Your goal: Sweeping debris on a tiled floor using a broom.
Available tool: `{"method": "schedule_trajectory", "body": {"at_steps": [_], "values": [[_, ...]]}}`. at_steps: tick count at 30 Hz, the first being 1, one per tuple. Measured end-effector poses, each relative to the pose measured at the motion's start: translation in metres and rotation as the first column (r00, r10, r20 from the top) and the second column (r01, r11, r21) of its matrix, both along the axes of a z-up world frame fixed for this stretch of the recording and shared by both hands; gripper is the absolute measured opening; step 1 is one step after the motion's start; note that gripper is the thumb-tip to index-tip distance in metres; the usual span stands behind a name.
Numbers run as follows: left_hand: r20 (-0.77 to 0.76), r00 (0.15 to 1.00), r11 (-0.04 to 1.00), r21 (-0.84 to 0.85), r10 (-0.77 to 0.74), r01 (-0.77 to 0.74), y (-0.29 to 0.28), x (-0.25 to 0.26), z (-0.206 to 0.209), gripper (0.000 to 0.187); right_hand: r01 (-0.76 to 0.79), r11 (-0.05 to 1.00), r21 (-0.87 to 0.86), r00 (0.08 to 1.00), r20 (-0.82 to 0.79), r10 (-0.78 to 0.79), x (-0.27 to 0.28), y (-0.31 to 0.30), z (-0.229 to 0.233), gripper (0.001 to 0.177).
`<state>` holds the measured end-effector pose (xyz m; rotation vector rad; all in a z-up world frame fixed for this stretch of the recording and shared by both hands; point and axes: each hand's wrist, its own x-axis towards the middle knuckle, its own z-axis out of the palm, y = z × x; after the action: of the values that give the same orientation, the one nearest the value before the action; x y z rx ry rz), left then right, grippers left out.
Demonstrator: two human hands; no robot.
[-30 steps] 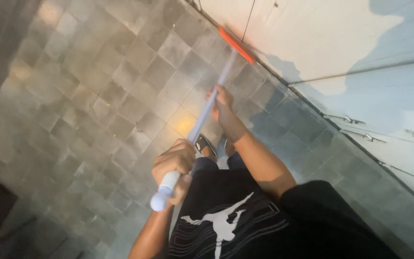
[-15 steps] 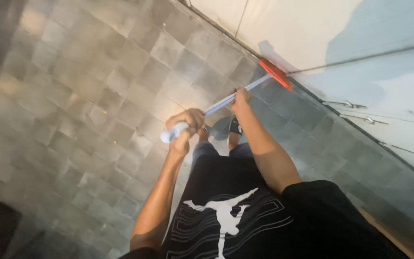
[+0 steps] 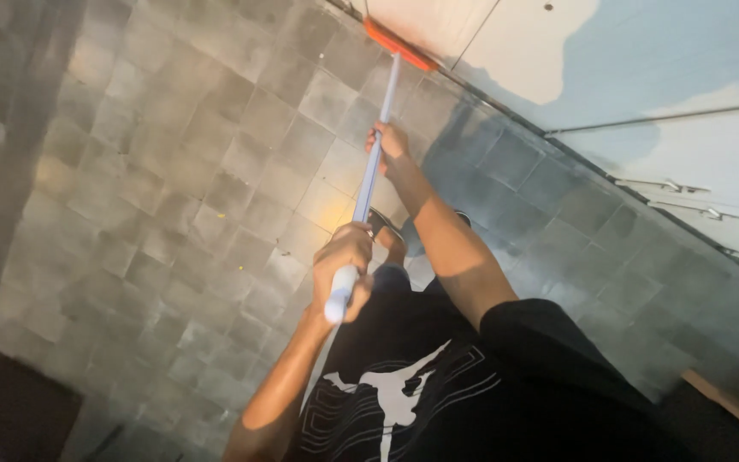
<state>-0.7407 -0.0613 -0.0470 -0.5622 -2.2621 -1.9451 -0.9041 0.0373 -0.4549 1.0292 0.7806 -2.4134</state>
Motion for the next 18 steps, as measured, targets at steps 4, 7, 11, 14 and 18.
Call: {"method": "schedule_trajectory", "body": {"at_steps": [4, 7, 11, 14, 18], "values": [[-0.044, 0.996, 0.986, 0.155, 0.072, -0.064, -0.031, 0.003, 0.034, 0.013, 0.099, 0.992, -0.082, 0.995, 0.021, -0.097, 0.021, -0.024, 0.055, 0.012], [0.068, 0.995, 0.942, 0.320, 0.079, -0.097, -0.056, 0.004, 0.037, 0.022, 0.220, 0.974, -0.058, 0.974, -0.050, -0.223, 0.053, -0.012, 0.064, 0.014], [0.270, 0.963, 0.853, 0.500, 0.011, -0.150, -0.071, -0.014, -0.010, 0.025, 0.199, 0.934, 0.296, 0.942, 0.206, -0.266, 0.072, 0.036, -0.002, 0.009], [0.348, 0.936, 0.852, 0.505, -0.055, -0.138, -0.074, -0.033, -0.034, 0.021, 0.159, 0.894, 0.419, 0.924, 0.257, -0.284, 0.066, 0.052, -0.024, 0.011], [0.336, 0.939, 0.884, 0.456, -0.067, -0.101, -0.085, -0.041, -0.050, 0.017, 0.198, 0.857, 0.476, 0.907, 0.243, -0.344, 0.028, 0.046, -0.066, 0.006]]}}
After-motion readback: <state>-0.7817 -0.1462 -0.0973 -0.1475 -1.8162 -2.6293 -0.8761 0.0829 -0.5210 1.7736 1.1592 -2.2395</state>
